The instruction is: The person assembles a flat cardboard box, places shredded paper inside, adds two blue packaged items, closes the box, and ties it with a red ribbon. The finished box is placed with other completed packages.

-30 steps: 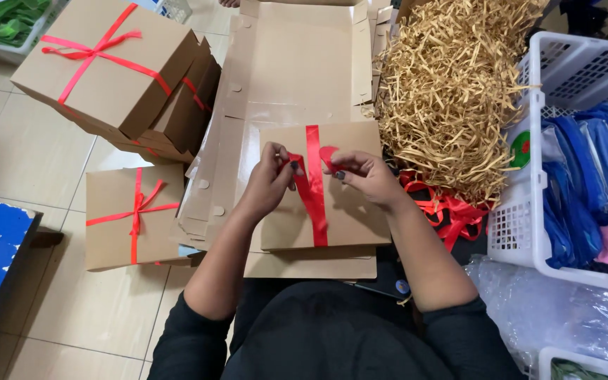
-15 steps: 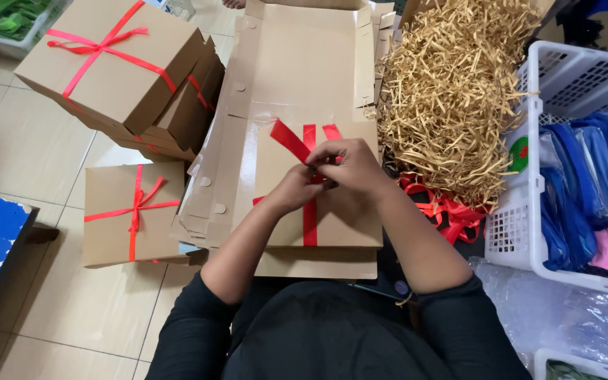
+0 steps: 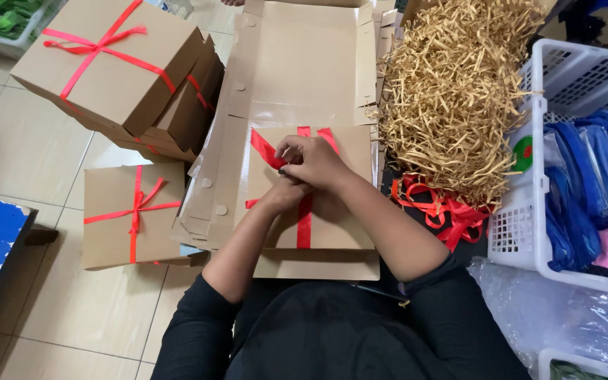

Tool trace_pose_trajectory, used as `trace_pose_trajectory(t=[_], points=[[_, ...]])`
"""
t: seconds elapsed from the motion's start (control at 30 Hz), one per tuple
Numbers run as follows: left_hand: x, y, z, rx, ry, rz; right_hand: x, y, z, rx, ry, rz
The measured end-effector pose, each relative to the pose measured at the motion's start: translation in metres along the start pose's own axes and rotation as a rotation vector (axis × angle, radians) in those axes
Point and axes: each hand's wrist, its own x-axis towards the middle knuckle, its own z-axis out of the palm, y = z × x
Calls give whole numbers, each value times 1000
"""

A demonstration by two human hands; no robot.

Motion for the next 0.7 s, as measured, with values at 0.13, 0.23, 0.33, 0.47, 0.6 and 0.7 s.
trace_pose_trajectory(t=[0.13, 0.23, 0.33, 0.47, 0.6, 0.7], points=[[-17, 39, 15, -381, 157, -20, -1, 5, -17, 338, -35, 48], [-26, 78, 19, -784, 274, 18, -5, 17, -49, 385, -129, 103], [-27, 90, 13, -676, 259, 18, -7, 16, -60, 56, -244, 111], [-19, 77, 19, -673, 339, 1, -7, 7, -64, -366, -300, 120], [-10, 48, 3, -597, 310, 39, -9, 7, -79, -269, -329, 207], [5, 21, -12, -371, 358, 73, -6, 14, -80, 283, -418, 415]])
